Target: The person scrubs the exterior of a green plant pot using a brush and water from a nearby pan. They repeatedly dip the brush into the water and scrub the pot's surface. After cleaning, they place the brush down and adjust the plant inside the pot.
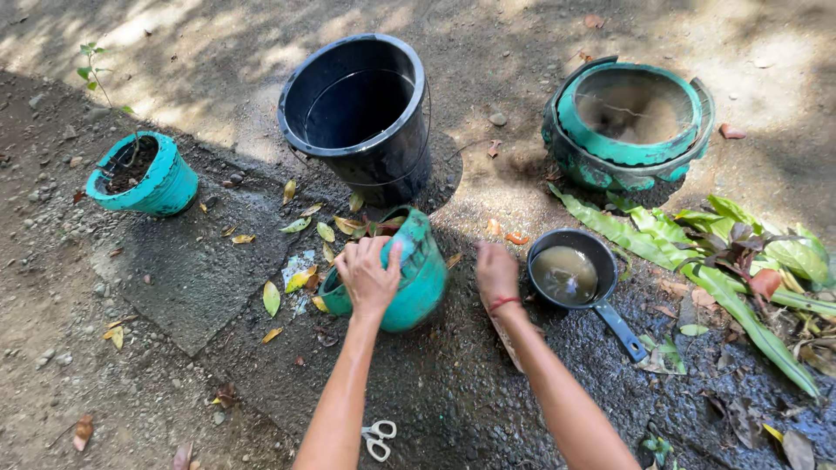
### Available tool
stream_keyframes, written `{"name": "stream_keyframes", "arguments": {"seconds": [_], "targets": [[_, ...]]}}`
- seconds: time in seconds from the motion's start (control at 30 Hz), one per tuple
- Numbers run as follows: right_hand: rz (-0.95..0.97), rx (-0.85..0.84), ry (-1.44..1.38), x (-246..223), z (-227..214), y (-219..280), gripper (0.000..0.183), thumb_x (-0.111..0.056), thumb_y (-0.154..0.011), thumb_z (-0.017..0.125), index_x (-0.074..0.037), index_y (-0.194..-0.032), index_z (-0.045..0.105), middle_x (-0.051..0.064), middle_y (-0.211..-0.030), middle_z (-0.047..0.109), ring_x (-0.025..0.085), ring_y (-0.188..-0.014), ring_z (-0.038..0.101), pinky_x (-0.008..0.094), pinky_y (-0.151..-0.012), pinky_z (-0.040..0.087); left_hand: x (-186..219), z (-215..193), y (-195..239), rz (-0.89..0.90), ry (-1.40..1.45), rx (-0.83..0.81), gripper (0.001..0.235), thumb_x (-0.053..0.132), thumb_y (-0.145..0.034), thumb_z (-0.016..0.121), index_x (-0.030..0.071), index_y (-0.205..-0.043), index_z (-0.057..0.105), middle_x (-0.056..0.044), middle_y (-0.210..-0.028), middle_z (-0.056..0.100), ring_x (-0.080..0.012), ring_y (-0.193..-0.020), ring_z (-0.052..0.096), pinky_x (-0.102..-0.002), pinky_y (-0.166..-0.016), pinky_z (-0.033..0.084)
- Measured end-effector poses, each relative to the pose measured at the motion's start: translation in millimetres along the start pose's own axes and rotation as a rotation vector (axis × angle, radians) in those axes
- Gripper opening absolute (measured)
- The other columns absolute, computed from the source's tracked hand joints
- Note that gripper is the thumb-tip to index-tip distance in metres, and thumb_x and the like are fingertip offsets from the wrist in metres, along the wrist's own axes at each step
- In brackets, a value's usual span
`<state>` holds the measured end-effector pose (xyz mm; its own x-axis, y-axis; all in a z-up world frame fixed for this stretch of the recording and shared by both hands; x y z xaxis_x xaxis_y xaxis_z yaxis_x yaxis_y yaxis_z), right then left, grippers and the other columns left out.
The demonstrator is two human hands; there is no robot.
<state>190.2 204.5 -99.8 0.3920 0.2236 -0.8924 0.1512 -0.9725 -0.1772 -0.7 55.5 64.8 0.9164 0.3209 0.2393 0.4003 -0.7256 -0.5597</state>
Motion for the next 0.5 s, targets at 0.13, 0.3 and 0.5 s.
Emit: {"name": "stream_keyframes", "arguments": {"seconds": [0.13,0.3,0.5], "targets": [[0.198,-0.169,0.279,87.9,-69.6,-58.6,0.040,-0.036,-0.096,0.055,-0.004,-0.102,0.078,0.024,-0.103,0.074,0.042,-0.098,0.073,0.049,-0.087,0.056,-26.2,-1.9,-4.6,-0.056,0.054,-0.074,0.027,0.040,-0.100,0.058,0.016,-0.102,0.072,-0.002,-0.098,0.068,-0.0248,-0.097,0.056,-0.046,-0.097,0.033],[0.437,-0.344,0.606,196.2,-85.6,-75.7,0.047,-0.041,-0.090,0.061,-0.002,-0.111,0.077,0.026,-0.117,0.070,0.043,-0.110,0.068,0.047,-0.092,0.056,-40.1,-8.7,0.1,-0.054,0.121,-0.119,0.026,0.035,-0.104,0.053,0.017,-0.107,0.071,-0.001,-0.101,0.069,-0.0252,-0.100,0.056,-0.044,-0.094,0.033],[0.526,-0.682,-0.444,52.0,-51.7,-67.0,0.040,-0.032,-0.101,0.054,0.004,-0.091,0.068,0.023,-0.090,0.071,0.032,-0.080,0.072,0.040,-0.073,0.062,-13.4,-6.3,0.9,0.026,0.122,-0.086,0.039,0.016,-0.101,0.049,0.018,-0.136,0.067,-0.005,-0.111,0.066,-0.0264,-0.102,0.056,-0.043,-0.090,0.037]]}}
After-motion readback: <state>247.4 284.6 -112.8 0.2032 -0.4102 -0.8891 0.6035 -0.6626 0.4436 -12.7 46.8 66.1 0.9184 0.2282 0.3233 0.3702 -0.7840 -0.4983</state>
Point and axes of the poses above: each hand's wrist, its own y-axis away from the middle knuckle, its own z-axis out of the palm, x = y × z, the point moved 6 cm from there along -y, towards the middle knuckle
